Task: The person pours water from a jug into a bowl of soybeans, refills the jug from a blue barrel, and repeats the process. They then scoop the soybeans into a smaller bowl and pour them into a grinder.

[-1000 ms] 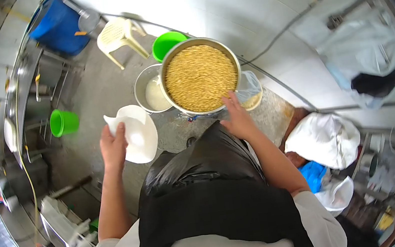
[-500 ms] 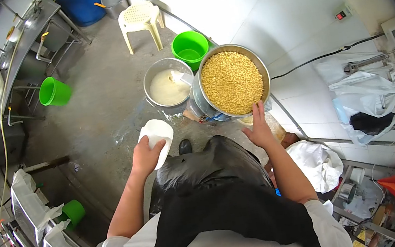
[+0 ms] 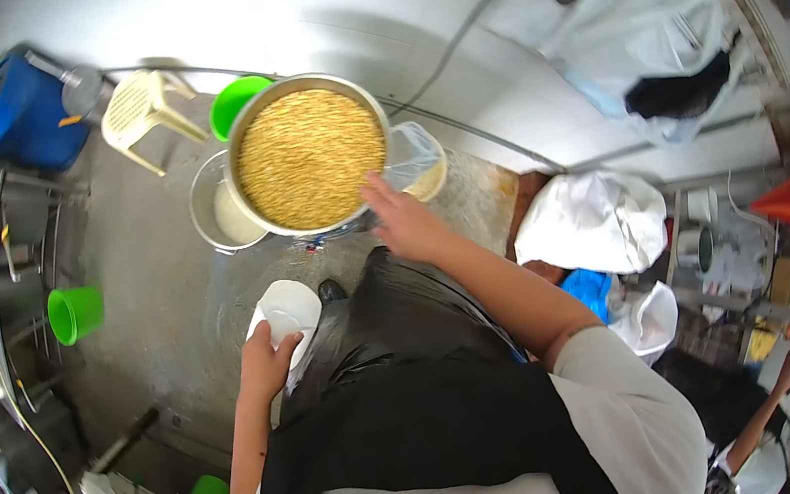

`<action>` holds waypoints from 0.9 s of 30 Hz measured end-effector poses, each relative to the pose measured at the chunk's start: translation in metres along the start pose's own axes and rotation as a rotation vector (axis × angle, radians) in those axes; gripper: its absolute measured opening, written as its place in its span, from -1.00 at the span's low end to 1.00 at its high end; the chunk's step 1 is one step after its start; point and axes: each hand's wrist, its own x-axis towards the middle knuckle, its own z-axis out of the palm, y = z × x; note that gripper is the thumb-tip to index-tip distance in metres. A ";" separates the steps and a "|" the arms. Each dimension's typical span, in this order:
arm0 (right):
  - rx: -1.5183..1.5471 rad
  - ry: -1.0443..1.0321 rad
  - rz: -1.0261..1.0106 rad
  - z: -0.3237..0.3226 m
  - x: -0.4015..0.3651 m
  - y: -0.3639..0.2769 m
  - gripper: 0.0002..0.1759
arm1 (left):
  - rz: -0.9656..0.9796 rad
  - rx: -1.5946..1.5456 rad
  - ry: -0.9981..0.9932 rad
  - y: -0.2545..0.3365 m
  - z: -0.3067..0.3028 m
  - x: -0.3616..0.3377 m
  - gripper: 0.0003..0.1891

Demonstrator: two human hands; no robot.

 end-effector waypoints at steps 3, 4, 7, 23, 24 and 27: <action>0.032 -0.040 -0.025 -0.012 -0.002 0.015 -0.13 | -0.037 0.015 -0.038 0.029 0.023 0.011 -0.55; 0.065 -0.038 -0.104 -0.011 -0.004 0.024 -0.15 | -0.033 0.038 -0.061 0.039 0.030 0.013 -0.55; 0.166 0.095 -0.202 -0.012 -0.019 0.056 -0.20 | -0.035 0.050 -0.068 0.068 0.053 0.020 -0.56; 0.036 -0.232 0.581 0.218 0.005 0.398 -0.06 | -0.185 -0.004 -0.286 0.137 0.186 0.089 -0.61; -0.052 -0.163 0.524 0.235 0.016 0.408 -0.02 | -0.243 -0.046 -0.304 0.134 0.192 0.094 -0.60; -0.098 -0.242 0.484 0.259 0.055 0.434 -0.05 | -0.334 -0.053 -0.337 0.114 0.214 0.106 -0.57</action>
